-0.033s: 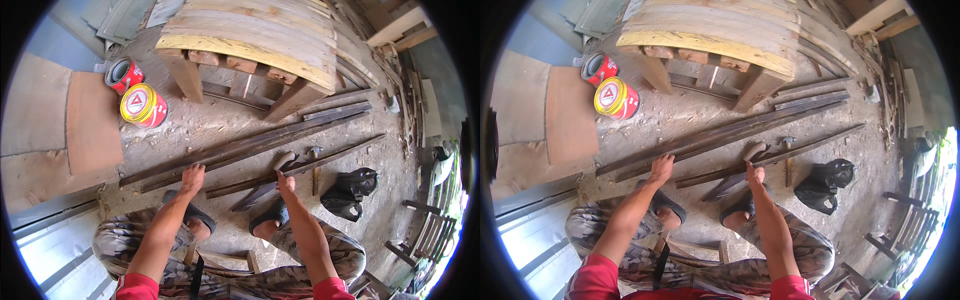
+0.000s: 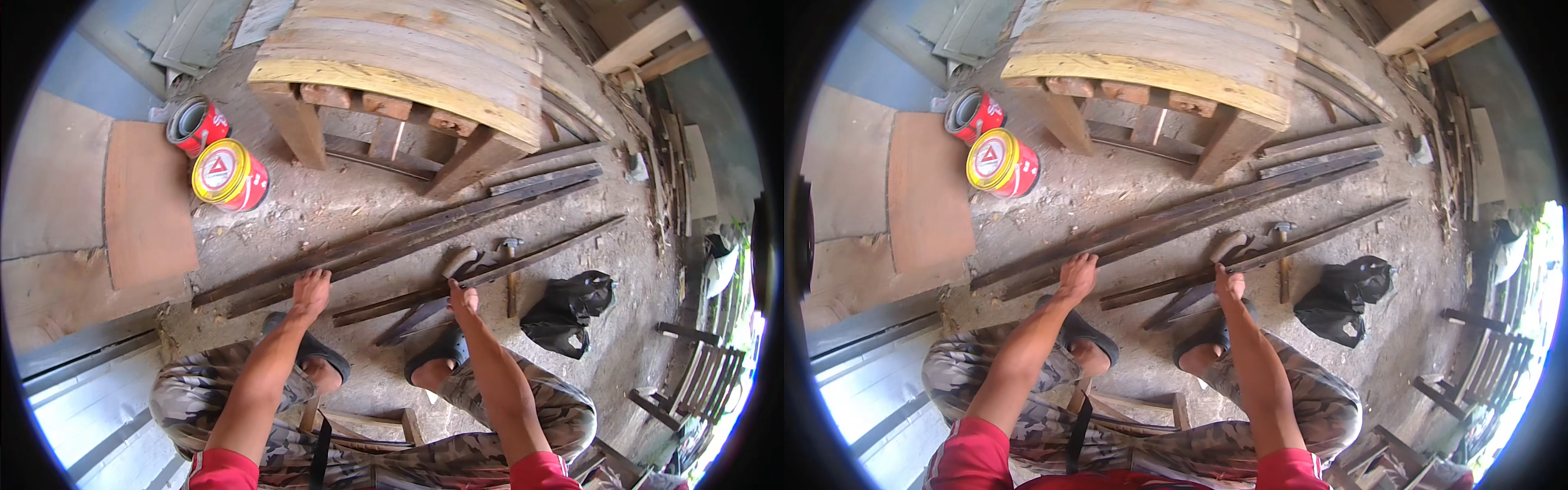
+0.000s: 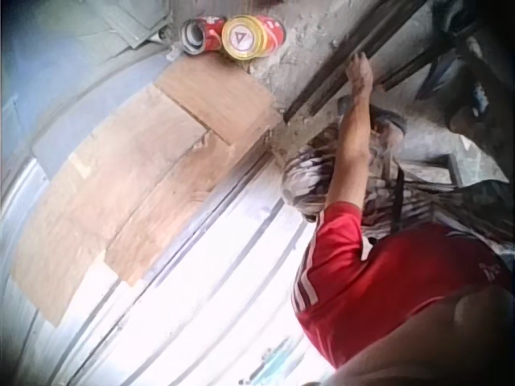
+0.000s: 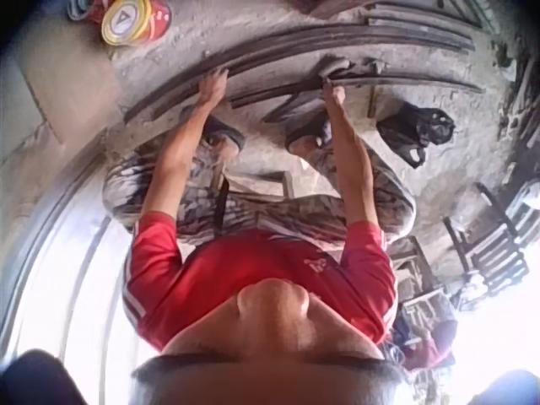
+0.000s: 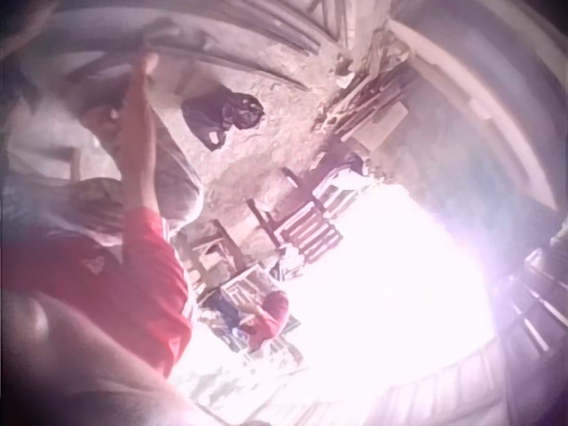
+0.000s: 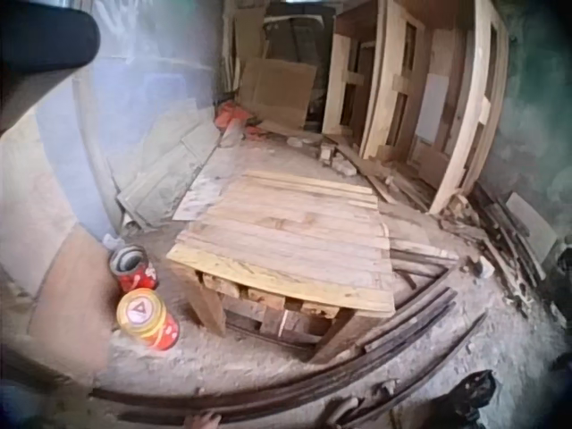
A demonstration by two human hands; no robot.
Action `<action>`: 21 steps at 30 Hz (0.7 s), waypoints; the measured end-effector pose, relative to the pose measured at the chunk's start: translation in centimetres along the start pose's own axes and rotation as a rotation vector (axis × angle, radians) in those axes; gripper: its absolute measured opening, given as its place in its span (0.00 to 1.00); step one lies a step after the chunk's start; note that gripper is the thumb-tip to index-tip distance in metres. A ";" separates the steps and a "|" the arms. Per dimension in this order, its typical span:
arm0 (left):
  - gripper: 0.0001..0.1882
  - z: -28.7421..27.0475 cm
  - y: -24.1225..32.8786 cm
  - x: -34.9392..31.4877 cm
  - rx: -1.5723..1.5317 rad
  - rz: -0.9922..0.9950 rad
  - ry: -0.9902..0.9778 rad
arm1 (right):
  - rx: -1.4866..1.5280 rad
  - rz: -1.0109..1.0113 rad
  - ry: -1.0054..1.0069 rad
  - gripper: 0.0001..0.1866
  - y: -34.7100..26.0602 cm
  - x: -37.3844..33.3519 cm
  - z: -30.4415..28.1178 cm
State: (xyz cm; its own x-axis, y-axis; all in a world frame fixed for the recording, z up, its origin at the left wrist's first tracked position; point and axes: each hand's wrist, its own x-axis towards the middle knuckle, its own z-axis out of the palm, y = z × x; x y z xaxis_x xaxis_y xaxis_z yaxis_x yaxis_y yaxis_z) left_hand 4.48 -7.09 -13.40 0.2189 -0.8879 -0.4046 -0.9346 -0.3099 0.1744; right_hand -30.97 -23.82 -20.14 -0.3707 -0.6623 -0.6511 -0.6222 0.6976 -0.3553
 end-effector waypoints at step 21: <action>0.24 -15.0 1.2 -2.2 -0.059 0.271 0.228 | 0.348 -0.303 -0.276 0.53 -7.3 -4.3 -12.3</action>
State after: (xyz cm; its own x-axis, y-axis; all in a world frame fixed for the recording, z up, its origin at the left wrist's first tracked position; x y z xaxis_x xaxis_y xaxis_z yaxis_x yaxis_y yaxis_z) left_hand 7.07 -10.63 1.12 0.0285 -0.9915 -0.1270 -0.9510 -0.0660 0.3019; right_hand -33.32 -29.38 -6.49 0.0142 -0.7841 -0.6204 -0.3908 0.5668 -0.7253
